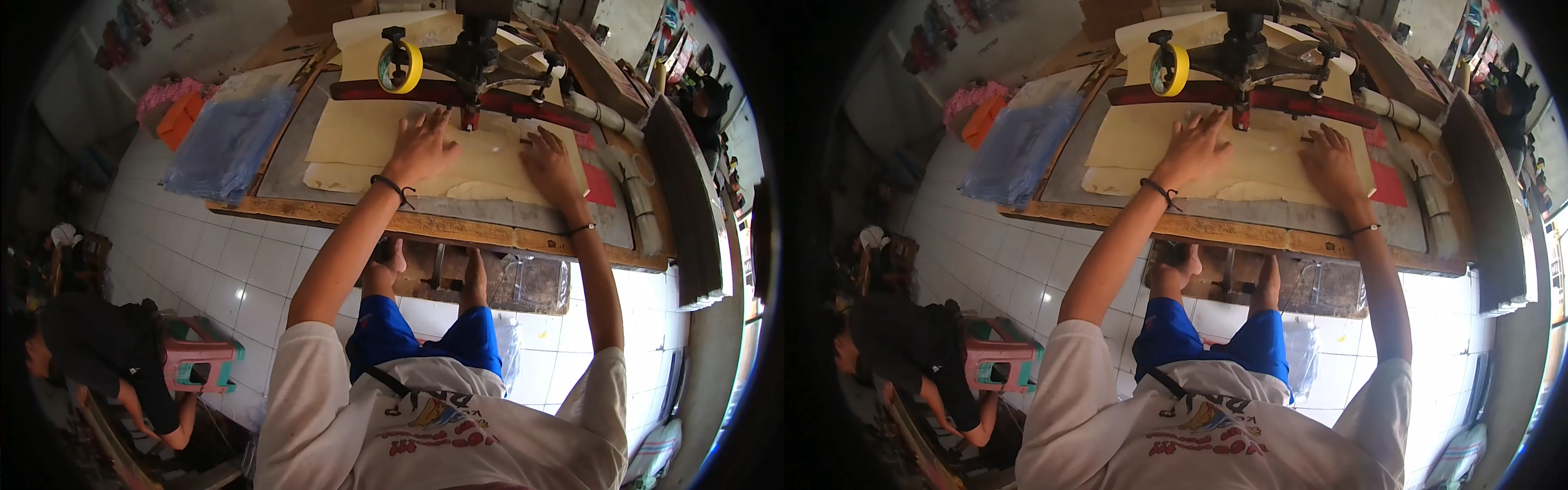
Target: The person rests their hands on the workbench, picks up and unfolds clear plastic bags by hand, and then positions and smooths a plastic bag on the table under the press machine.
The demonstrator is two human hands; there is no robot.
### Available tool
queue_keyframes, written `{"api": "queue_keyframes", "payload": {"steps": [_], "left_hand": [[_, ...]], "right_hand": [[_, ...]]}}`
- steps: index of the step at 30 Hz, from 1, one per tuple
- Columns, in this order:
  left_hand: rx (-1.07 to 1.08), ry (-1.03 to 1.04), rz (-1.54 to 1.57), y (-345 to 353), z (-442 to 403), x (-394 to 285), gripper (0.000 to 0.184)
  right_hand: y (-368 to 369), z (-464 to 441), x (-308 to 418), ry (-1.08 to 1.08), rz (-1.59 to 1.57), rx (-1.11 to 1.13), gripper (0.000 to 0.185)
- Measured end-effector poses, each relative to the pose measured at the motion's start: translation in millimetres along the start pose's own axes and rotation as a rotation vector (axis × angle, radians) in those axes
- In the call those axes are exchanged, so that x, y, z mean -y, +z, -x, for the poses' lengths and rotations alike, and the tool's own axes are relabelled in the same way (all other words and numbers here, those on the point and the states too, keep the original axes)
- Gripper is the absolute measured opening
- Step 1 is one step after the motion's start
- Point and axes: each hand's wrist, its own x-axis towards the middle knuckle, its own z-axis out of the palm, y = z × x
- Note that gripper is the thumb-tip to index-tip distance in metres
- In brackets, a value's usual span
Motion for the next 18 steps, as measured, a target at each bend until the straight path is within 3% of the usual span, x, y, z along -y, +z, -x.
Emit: {"api": "queue_keyframes", "payload": {"steps": [18], "left_hand": [[0.112, -0.027, 0.007, -1, -17, 6, 0.078]], "right_hand": [[0, -7, -1, 0.107, 0.135, 0.163, 0.068]]}}
